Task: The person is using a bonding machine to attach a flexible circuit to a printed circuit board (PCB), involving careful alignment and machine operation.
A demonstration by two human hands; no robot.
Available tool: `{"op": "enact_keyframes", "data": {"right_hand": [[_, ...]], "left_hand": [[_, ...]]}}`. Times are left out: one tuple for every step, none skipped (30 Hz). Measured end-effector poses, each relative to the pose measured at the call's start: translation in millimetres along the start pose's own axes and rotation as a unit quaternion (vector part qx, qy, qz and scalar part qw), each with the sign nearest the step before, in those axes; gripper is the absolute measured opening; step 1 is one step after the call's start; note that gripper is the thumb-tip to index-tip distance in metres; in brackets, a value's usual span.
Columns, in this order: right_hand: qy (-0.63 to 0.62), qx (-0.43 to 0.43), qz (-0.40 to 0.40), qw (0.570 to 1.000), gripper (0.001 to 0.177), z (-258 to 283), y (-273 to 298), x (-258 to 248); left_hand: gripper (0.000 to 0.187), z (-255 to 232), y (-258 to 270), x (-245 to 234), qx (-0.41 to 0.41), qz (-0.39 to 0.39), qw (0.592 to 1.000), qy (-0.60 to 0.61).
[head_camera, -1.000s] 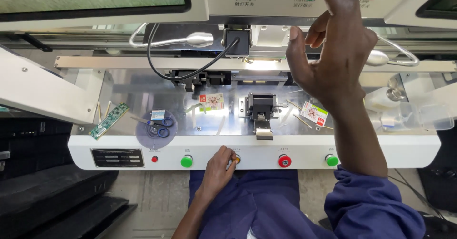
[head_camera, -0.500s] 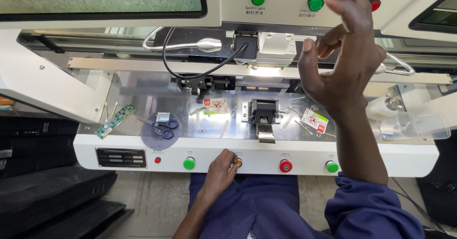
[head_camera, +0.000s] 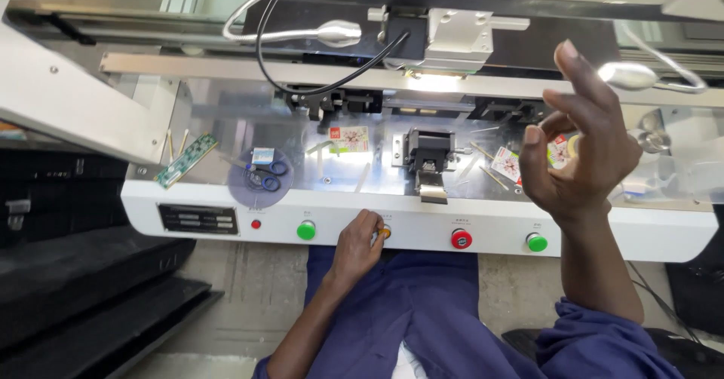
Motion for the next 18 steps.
{"op": "enact_keyframes", "data": {"right_hand": [[0.016,0.001,0.008,1.000,0.017,3,9,5],[0.032,0.001,0.017,0.999,0.016,6,18,9],[0.018,0.000,0.021,1.000,0.016,9,31,16],[-0.012,0.038,0.040,0.998,0.014,9,44,24],[-0.041,0.077,0.060,0.994,0.014,11,58,32],[-0.056,0.079,0.066,0.993,0.014,19,72,40],[-0.069,0.129,0.079,0.986,0.015,20,87,49],[-0.081,0.178,0.092,0.976,0.017,23,103,57],[-0.089,0.179,0.095,0.975,0.017,30,113,65],[-0.124,0.223,0.074,0.964,0.015,34,125,73],[-0.161,0.266,0.056,0.949,0.014,39,136,81],[-0.172,0.266,0.060,0.947,0.014,51,135,84],[-0.177,0.262,0.042,0.948,0.015,60,132,86],[-0.183,0.258,0.023,0.948,0.017,71,130,88],[-0.196,0.253,0.023,0.947,0.017,85,124,90],[-0.178,0.273,0.002,0.945,0.017,96,121,87],[-0.161,0.293,-0.017,0.942,0.017,108,118,82],[-0.175,0.288,-0.015,0.942,0.017,112,121,88]], "left_hand": [[0.010,0,0,0,0.010,0.005,1.000,0.002],[0.012,1,1,0,0.020,0.011,1.000,0.004],[0.012,3,0,1,0.006,0.006,1.000,0.005],[0.013,2,-1,2,0.018,0.002,1.000,0.000],[0.013,2,0,2,0.028,0.000,1.000,-0.006],[0.013,3,4,2,0.012,-0.003,1.000,-0.005],[0.015,3,3,2,0.017,-0.005,1.000,-0.003],[0.017,3,1,2,0.022,-0.008,1.000,0.000],[0.017,1,0,-1,0.014,-0.010,1.000,-0.002],[0.019,-2,-1,-3,0.012,-0.003,1.000,0.011],[0.020,-5,-1,-7,0.008,0.002,1.000,0.024],[0.020,-4,1,-5,-0.002,-0.003,1.000,0.023],[0.021,-5,0,-5,0.006,-0.008,1.000,0.019],[0.021,-5,-1,-6,0.015,-0.014,1.000,0.013],[0.021,-4,0,-4,0.006,-0.025,1.000,0.008],[0.023,-4,1,-2,0.009,-0.033,0.999,-0.009],[0.025,-4,3,1,0.011,-0.041,0.999,-0.026],[0.025,-1,2,0,0.002,-0.052,0.998,-0.030]]}}
Point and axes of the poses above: each hand's wrist, its own y-axis away from the middle knuckle, its own x-axis out of the palm, z = x × y, the point moved 5 cm from there along -y, towards the middle knuckle, and after that the axes turned 12 degrees about -x, right-handed, at the moved point
